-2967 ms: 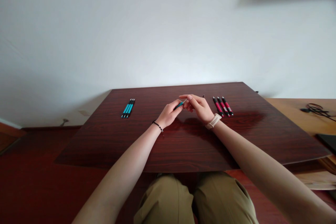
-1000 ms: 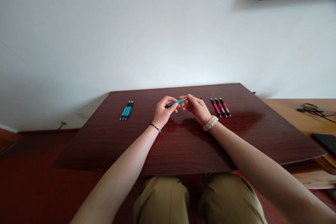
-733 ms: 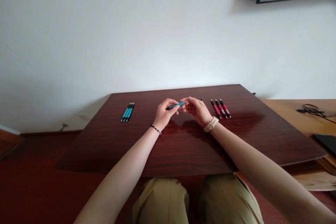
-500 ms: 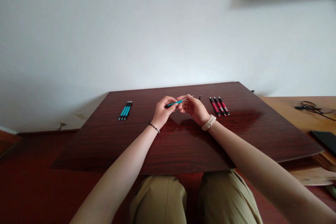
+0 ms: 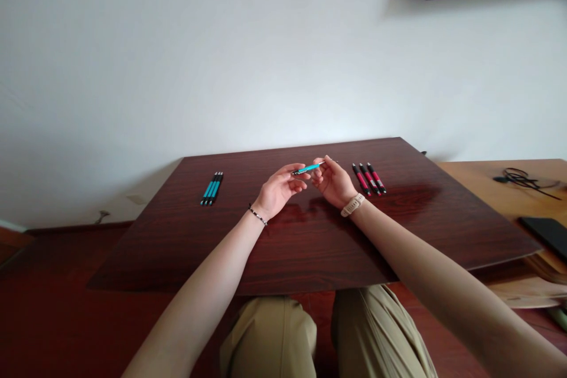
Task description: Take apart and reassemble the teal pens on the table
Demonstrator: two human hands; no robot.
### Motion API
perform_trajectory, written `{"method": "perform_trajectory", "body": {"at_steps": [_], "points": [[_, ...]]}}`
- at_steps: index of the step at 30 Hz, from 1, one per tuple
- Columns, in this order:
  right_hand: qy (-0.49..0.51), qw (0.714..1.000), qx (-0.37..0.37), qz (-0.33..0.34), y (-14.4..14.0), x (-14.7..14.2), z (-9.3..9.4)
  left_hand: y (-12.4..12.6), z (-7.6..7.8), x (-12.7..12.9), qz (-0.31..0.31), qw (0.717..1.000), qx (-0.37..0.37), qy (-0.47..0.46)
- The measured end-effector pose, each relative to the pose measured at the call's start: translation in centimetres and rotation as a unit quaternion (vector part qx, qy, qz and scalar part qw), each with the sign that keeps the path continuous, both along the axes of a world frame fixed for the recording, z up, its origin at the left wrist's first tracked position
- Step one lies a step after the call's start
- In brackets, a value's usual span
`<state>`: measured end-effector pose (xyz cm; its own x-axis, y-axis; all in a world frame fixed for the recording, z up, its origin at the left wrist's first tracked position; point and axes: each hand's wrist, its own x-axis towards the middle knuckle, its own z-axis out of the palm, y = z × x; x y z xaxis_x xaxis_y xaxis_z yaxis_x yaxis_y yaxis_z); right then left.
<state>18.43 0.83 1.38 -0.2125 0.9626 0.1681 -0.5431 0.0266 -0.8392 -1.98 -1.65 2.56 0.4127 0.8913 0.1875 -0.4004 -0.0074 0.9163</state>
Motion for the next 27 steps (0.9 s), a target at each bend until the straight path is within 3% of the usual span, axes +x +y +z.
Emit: {"method": "perform_trajectory", "body": {"at_steps": [6, 17, 22, 25, 27], "points": [[0.003, 1.000, -0.014, 0.009, -0.2, -0.2, 0.2, 0.3, -0.3, 0.4, 0.008, 1.000, 0.022, 0.009], [0.107, 0.991, -0.067, 0.051, -0.3, -0.2, 0.3, 0.6, -0.9, 0.2, -0.002, 0.999, 0.003, -0.038], [0.097, 0.988, -0.103, 0.062, -0.4, -0.2, 0.5, 0.5, -0.7, -0.1, 0.017, 0.999, 0.016, -0.022], [0.096, 0.989, -0.102, 0.043, -0.4, -0.2, 0.7, 0.8, -0.5, -0.5, 0.057, 0.998, 0.037, 0.002], [0.093, 0.992, -0.088, 0.017, -0.3, 0.0, 0.6, 1.3, -0.4, -1.0, 0.141, 0.987, 0.074, 0.036]]}}
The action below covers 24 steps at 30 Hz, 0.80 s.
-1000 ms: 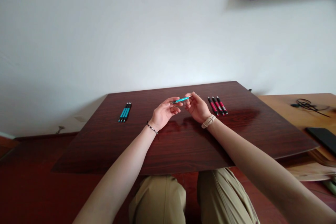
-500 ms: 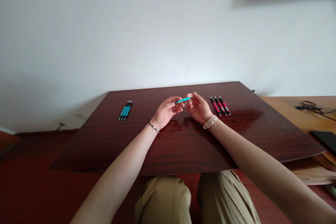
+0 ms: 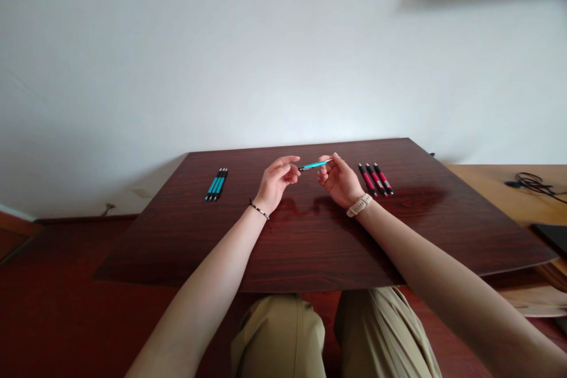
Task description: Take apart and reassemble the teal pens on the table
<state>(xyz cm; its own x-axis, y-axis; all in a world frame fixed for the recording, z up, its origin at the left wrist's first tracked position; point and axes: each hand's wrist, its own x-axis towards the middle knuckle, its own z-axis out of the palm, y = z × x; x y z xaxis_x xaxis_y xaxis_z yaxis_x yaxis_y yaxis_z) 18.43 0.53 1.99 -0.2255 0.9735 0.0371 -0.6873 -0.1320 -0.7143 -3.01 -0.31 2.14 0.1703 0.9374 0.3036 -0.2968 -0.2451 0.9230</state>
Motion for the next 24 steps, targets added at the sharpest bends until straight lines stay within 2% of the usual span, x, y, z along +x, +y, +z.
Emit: {"method": "perform_trajectory", "body": {"at_steps": [2, 3, 5, 7, 9, 11, 15, 17, 19, 24], "points": [[-0.019, 0.999, 0.011, -0.027, 0.3, 0.2, -0.2, 0.5, 0.1, -0.7, 0.124, 0.988, 0.055, 0.078], [-0.034, 0.999, 0.015, -0.038, 0.4, 0.3, -0.4, 0.7, 0.2, -1.1, 0.176, 0.971, 0.086, 0.139], [-0.073, 0.995, 0.023, -0.058, 0.7, 0.3, -0.7, 1.0, 0.3, -1.7, 0.247, 0.919, 0.137, 0.275], [-0.118, 0.989, 0.041, -0.079, 0.8, 0.2, -1.0, 0.9, 0.1, -2.0, 0.274, 0.863, 0.146, 0.399], [-0.183, 0.973, 0.082, -0.110, 0.5, 0.0, -1.1, 0.7, -0.2, -2.0, 0.273, 0.816, 0.130, 0.492], [-0.282, 0.933, 0.156, -0.157, -0.1, 0.0, -0.8, 0.6, -0.6, -1.9, 0.262, 0.785, 0.112, 0.550], [-0.495, 0.782, 0.321, -0.203, -1.7, 0.3, 0.3, 0.5, -1.0, -1.6, 0.227, 0.764, 0.093, 0.596], [-0.544, 0.732, 0.356, -0.205, -2.1, 0.4, 0.6, 0.5, -1.1, -1.6, 0.214, 0.761, 0.092, 0.606], [-0.564, 0.713, 0.360, -0.209, -2.1, 0.5, 0.8, 0.5, -1.1, -1.6, 0.206, 0.756, 0.092, 0.615], [-0.587, 0.706, 0.334, -0.215, -1.7, 0.6, 0.6, 0.9, -1.2, -1.9, 0.195, 0.745, 0.101, 0.630]]}}
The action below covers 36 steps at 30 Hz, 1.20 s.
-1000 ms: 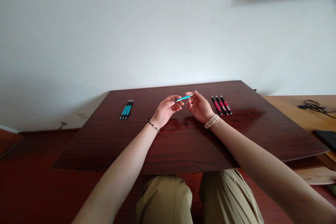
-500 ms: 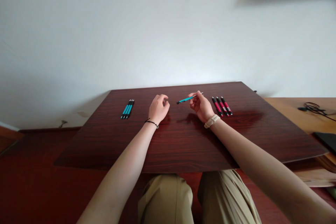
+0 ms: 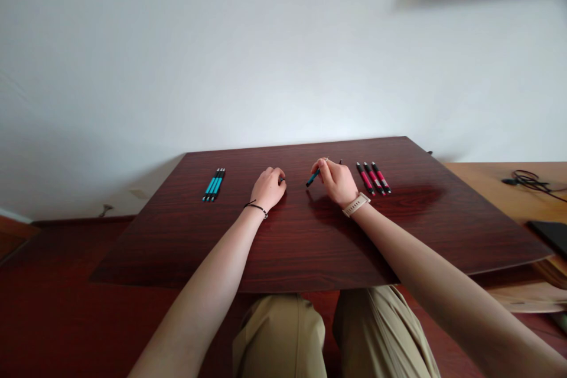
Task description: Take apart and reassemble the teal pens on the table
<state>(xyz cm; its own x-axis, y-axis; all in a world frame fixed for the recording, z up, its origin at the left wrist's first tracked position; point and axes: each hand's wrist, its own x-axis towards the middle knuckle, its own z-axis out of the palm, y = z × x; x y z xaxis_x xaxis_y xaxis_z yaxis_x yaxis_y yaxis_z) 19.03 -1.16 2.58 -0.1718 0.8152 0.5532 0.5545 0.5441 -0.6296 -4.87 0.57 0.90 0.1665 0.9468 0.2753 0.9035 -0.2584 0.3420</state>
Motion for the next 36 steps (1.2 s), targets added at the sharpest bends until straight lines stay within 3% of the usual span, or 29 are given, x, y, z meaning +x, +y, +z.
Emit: {"method": "perform_trajectory", "body": {"at_steps": [5, 9, 17, 26, 29, 32, 36], "points": [[-0.021, 1.000, -0.006, -0.006, 0.1, -0.1, -0.1, 0.0, 0.2, -0.1, 0.000, 1.000, 0.002, 0.005], [-0.047, 0.999, 0.005, -0.004, 0.1, -0.2, -0.2, -0.2, 0.3, 0.3, -0.005, 0.999, 0.016, -0.048], [-0.074, 0.997, 0.021, 0.010, 0.4, 0.0, -0.1, 0.5, -1.1, 0.7, -0.083, 0.966, -0.020, -0.244], [-0.109, 0.994, -0.001, -0.010, 1.0, 0.2, -0.5, 0.5, -1.2, 1.0, -0.145, 0.944, -0.055, -0.290], [-0.061, 0.998, -0.012, -0.003, 0.9, 0.0, -0.6, 0.3, -1.0, 1.2, -0.150, 0.940, -0.070, -0.297], [0.058, 0.998, -0.028, 0.010, 0.6, -0.3, -0.6, 0.3, -1.0, 1.2, -0.146, 0.932, -0.090, -0.318], [0.232, 0.971, -0.054, 0.018, 0.6, -0.7, -0.7, 0.6, -1.4, 1.2, -0.159, 0.911, -0.110, -0.363]]}}
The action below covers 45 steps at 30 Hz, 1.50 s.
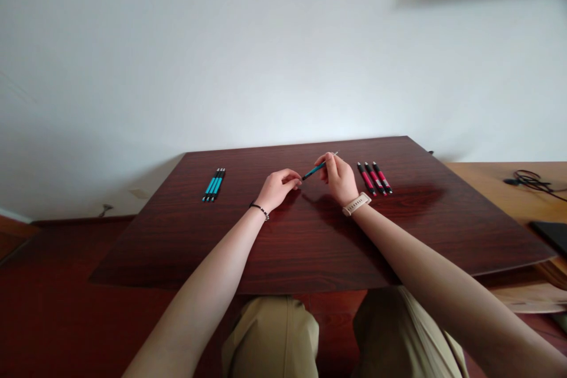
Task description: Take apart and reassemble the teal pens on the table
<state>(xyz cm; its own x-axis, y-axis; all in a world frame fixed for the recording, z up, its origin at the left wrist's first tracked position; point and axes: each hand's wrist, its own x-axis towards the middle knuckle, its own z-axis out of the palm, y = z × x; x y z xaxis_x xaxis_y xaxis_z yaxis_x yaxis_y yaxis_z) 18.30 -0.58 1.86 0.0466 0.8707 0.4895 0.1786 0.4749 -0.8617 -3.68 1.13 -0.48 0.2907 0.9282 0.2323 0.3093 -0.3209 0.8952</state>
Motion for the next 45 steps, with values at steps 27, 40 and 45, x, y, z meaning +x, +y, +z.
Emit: {"method": "perform_trajectory", "body": {"at_steps": [27, 40, 45], "points": [[0.111, 0.993, -0.046, 0.021, 1.2, 0.2, -0.8, -0.4, 0.7, 0.6, -0.030, 0.995, -0.029, -0.087], [0.214, 0.968, -0.108, 0.071, 1.7, 0.4, -1.0, -0.7, 1.4, 0.7, -0.009, 0.991, -0.062, -0.120], [0.254, 0.955, -0.119, 0.098, 1.7, 0.4, -0.9, -0.6, 1.2, 0.6, -0.020, 0.992, -0.076, -0.102]]}}
